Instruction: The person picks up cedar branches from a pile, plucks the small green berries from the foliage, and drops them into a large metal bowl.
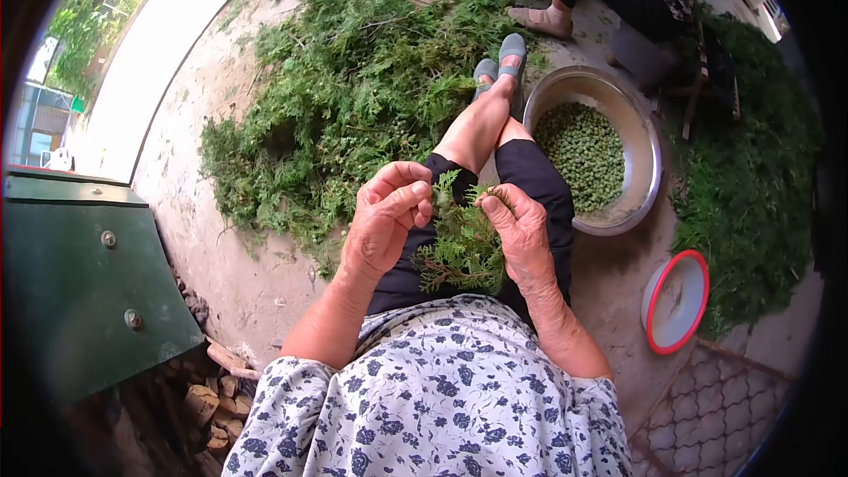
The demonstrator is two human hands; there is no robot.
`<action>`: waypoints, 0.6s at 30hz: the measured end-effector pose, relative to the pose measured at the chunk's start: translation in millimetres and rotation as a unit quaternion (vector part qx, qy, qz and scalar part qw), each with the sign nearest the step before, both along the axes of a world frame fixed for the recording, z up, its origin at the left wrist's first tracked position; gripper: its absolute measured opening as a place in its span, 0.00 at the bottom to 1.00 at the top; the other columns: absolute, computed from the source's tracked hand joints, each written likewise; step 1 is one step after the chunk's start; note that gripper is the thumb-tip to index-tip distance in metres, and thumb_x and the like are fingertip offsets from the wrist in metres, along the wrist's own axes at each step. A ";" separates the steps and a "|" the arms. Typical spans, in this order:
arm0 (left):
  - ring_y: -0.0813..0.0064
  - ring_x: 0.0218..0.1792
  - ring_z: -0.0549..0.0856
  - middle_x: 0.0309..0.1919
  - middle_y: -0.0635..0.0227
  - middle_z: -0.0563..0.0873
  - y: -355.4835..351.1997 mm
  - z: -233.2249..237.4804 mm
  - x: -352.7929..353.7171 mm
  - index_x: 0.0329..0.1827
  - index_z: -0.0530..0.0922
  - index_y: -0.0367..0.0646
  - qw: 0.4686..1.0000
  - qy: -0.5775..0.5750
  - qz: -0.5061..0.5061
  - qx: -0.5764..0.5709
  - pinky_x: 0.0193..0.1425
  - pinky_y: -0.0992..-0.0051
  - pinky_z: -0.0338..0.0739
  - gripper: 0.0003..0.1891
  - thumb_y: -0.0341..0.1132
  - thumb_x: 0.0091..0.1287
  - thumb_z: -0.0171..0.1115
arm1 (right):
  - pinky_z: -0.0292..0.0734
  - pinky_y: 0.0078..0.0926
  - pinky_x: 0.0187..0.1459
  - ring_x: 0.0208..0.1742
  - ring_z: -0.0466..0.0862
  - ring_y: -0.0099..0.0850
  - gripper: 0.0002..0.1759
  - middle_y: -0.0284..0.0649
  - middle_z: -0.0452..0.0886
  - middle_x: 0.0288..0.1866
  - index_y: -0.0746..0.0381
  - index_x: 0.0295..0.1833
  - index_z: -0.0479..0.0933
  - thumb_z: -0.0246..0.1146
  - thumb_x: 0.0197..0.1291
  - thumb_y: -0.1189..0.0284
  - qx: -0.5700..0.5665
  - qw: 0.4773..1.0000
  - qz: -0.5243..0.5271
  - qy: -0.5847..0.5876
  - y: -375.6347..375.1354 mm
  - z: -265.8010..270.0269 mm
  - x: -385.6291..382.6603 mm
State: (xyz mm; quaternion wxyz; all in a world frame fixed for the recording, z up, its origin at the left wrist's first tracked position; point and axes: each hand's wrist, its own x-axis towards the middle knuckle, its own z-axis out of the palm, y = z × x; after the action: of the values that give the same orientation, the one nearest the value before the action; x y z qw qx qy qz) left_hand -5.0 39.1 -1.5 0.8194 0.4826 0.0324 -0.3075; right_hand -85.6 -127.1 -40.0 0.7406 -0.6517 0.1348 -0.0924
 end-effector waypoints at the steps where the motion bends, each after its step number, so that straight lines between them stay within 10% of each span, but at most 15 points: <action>1: 0.81 0.28 0.78 0.29 0.70 0.79 -0.6 -0.2 -1.7 0.41 0.75 0.37 1.000 0.000 0.000 0.000 0.32 0.82 0.74 0.09 0.32 0.62 0.60 | 0.64 0.18 0.29 0.26 0.67 0.16 0.13 0.28 0.72 0.23 0.66 0.35 0.75 0.61 0.62 0.65 0.000 1.000 0.000 0.000 0.5 0.3 -0.1; 18: 0.92 0.27 0.71 0.26 0.79 0.79 -7.2 -7.3 -17.3 0.38 0.78 0.37 0.960 -0.203 -0.078 0.175 0.29 0.89 0.66 0.07 0.31 0.61 0.65 | 0.74 0.32 0.35 0.33 0.81 0.36 0.14 0.43 0.78 0.32 0.65 0.42 0.74 0.66 0.48 0.77 -0.200 0.977 0.075 0.009 11.8 19.4 0.3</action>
State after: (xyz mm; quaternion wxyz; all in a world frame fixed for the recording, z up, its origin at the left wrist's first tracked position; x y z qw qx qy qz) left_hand -22.3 31.9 -8.8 0.6850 0.6716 -0.1197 -0.2557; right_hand -85.3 -115.4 -20.6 0.5991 -0.7955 0.0713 -0.0556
